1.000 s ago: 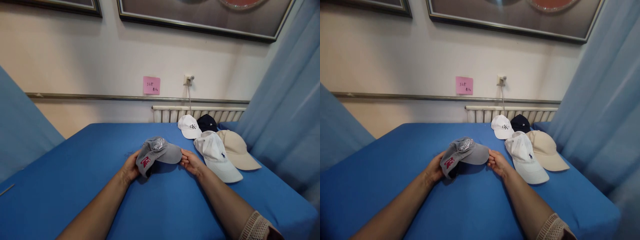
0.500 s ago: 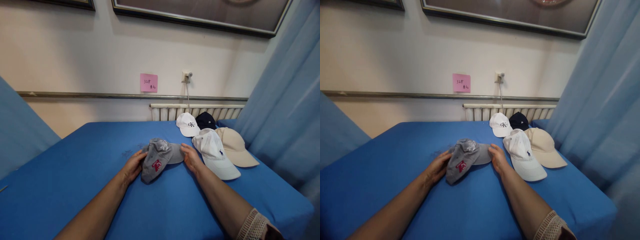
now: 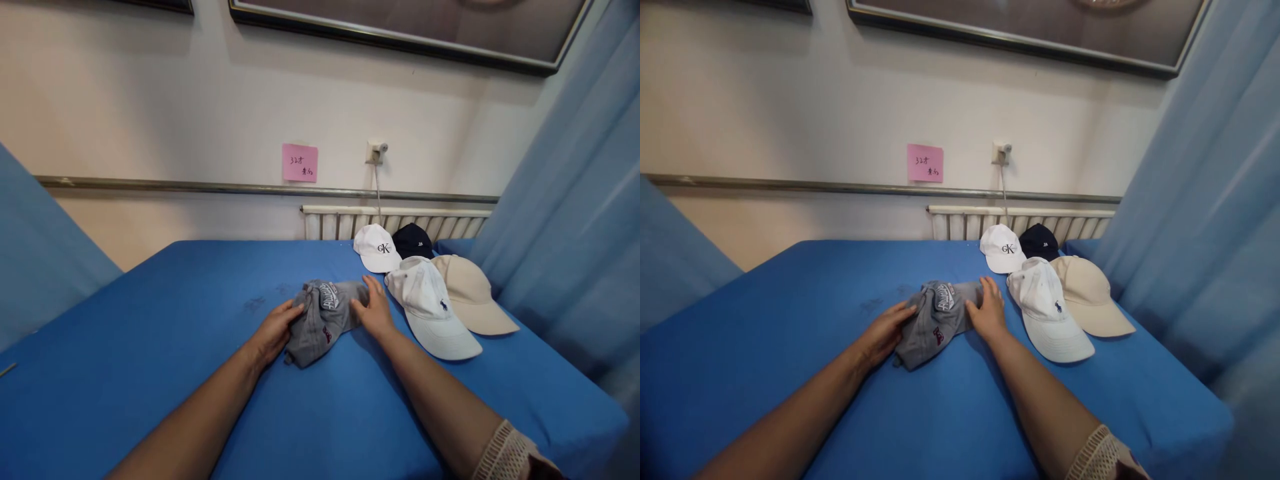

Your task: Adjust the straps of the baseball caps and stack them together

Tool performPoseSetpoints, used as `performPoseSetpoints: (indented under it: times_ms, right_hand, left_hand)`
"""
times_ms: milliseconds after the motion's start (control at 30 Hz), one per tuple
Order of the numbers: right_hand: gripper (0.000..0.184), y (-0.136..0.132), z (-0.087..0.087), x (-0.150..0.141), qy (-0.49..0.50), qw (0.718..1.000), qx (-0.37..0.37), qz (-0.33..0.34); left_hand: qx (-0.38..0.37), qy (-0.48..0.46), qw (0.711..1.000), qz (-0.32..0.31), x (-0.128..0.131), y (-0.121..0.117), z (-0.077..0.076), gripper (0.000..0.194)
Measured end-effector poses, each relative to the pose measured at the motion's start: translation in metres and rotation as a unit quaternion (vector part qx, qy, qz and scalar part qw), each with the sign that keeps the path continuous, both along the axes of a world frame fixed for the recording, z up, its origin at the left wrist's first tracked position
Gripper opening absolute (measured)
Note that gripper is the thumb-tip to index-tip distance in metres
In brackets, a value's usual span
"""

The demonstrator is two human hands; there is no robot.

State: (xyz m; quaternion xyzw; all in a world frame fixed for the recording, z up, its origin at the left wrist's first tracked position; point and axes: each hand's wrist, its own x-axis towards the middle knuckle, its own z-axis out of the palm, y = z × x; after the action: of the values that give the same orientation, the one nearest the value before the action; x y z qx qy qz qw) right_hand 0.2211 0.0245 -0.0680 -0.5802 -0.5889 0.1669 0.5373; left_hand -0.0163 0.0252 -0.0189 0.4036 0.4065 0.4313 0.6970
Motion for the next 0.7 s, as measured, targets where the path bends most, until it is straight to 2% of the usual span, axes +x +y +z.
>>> performPoseSetpoints:
  times_ms: [67, 167, 200, 267, 400, 567, 700]
  right_hand:
    - [0.065, -0.018, 0.012, -0.011, -0.072, 0.994, 0.041, 0.076]
    - [0.076, -0.044, 0.025, -0.030, -0.197, 0.951, 0.051, 0.232]
    - [0.075, -0.050, 0.027, -0.036, -0.231, 0.935, 0.044, 0.265]
    - [0.063, -0.055, 0.028, -0.043, -0.276, 0.916, 0.024, 0.291]
    - [0.027, -0.045, 0.025, -0.041, -0.291, 0.922, -0.001, 0.257]
    - [0.025, -0.034, 0.023, -0.026, -0.275, 0.948, -0.034, 0.154]
    - [0.025, -0.030, 0.022, -0.017, -0.261, 0.961, -0.060, 0.063]
  left_hand:
    - [0.003, -0.013, 1.000, 0.001, 0.000, 0.000, -0.001, 0.029]
    - [0.003, -0.037, 0.999, -0.006, 0.000, 0.001, -0.003, 0.023]
    - [-0.002, -0.045, 0.999, -0.010, 0.000, 0.001, -0.004, 0.023]
    - [-0.021, -0.060, 0.998, -0.014, -0.002, 0.002, -0.005, 0.023]
    - [-0.058, -0.082, 0.995, 0.007, -0.007, 0.007, -0.003, 0.022]
    - [-0.065, -0.124, 0.987, 0.085, -0.012, 0.014, 0.002, 0.016]
    - [-0.054, -0.131, 0.988, 0.060, -0.007, 0.009, 0.005, 0.015]
